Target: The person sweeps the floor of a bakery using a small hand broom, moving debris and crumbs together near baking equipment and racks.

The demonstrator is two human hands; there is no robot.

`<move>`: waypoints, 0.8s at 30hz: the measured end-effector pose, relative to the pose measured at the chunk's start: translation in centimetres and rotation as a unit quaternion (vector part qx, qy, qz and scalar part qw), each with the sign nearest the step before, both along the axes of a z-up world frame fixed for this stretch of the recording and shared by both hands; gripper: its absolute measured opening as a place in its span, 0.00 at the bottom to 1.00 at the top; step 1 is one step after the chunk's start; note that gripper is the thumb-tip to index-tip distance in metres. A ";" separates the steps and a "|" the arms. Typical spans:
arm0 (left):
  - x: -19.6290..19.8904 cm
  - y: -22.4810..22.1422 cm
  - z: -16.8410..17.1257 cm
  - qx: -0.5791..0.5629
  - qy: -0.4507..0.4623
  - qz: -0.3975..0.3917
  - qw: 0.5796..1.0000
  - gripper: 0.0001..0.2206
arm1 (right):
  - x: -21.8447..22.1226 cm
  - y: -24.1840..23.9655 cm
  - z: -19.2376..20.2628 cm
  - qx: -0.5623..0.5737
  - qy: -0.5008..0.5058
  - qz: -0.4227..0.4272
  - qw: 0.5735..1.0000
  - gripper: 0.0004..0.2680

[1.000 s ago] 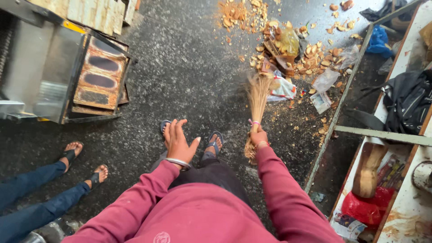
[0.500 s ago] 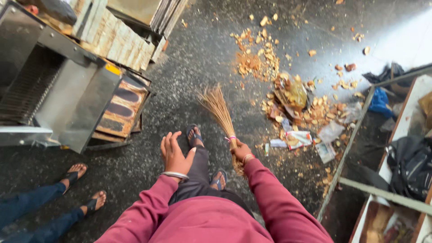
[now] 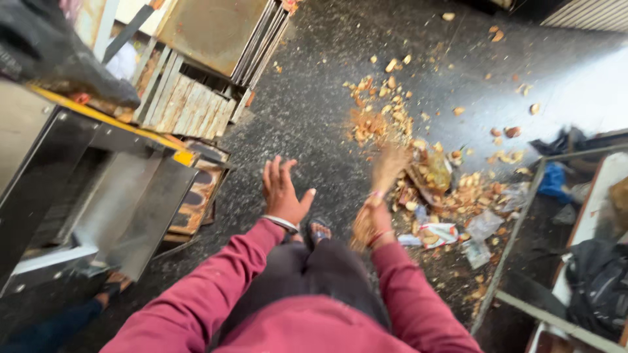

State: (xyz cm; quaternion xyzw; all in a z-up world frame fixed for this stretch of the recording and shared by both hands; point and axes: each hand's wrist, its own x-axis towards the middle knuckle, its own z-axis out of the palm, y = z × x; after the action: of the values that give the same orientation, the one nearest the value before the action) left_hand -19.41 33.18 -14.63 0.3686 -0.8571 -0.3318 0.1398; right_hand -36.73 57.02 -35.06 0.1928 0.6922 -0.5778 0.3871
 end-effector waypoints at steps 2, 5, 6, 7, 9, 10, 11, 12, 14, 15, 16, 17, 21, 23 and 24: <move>-2.5 0.6 0.8 -0.025 0.065 -0.019 0.997 0.38 | 1.3 -0.6 0.4 0.049 0.115 0.106 0.986 0.15; -5.7 1.7 0.7 -0.051 0.123 -0.052 0.990 0.39 | 5.3 -1.3 -1.2 0.020 0.117 0.144 0.982 0.22; -6.2 2.5 0.4 -0.048 0.119 -0.048 0.991 0.39 | 6.2 -1.6 -2.2 -0.003 0.091 0.162 0.983 0.22; -6.5 3.0 0.0 -0.038 0.152 -0.055 0.986 0.39 | 7.0 -2.1 -3.5 -0.029 0.067 0.172 0.982 0.22; -5.7 3.6 -1.3 -0.025 0.186 -0.068 0.980 0.40 | 7.1 -3.0 -5.7 -0.060 0.043 0.165 0.984 0.18; -4.8 3.9 -2.1 -0.026 0.192 -0.065 0.979 0.39 | 6.5 -3.2 -6.6 -0.089 0.022 0.161 0.983 0.15; -4.0 4.2 -2.9 -0.029 0.196 -0.049 0.979 0.39 | 5.0 -3.1 -6.9 -0.087 0.022 0.166 0.982 0.15; -3.0 4.4 -3.5 -0.028 0.197 -0.043 0.979 0.39 | 3.0 -3.0 -6.9 -0.072 0.002 0.174 0.982 0.16; -1.0 4.5 -4.3 -0.038 0.203 0.006 0.978 0.37 | 0.1 -1.8 -5.7 -0.052 -0.022 0.181 0.982 0.18; 0.0 4.5 -4.1 -0.012 0.179 0.030 0.983 0.37 | -1.6 -2.1 -5.0 -0.027 -0.014 0.162 0.986 0.18; 0.9 4.6 -3.8 0.015 0.154 0.054 0.986 0.37 | -3.4 -2.5 -4.2 -0.003 -0.007 0.142 0.990 0.18; 1.6 4.6 -3.5 0.014 0.156 0.058 0.986 0.37 | -5.2 -2.5 -3.5 0.049 0.062 0.170 0.982 0.16; 1.1 2.6 -3.2 0.031 0.120 0.044 0.991 0.37 | -12.2 -2.6 -2.2 0.100 0.134 0.150 0.975 0.13; 0.1 1.7 -3.4 0.022 0.115 0.021 0.993 0.36 | -12.5 -2.2 -2.8 0.082 0.121 0.090 0.985 0.11; -0.8 1.1 -3.8 0.010 0.124 0.024 0.992 0.36 | -12.4 -2.9 -3.5 0.066 0.120 0.076 0.988 0.11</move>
State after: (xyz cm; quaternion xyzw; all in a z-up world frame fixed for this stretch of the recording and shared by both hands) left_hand -20.25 34.31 -18.41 0.3463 -0.8208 -0.3799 0.2491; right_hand -49.13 54.15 -38.53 0.0944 0.7825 -0.5191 0.3306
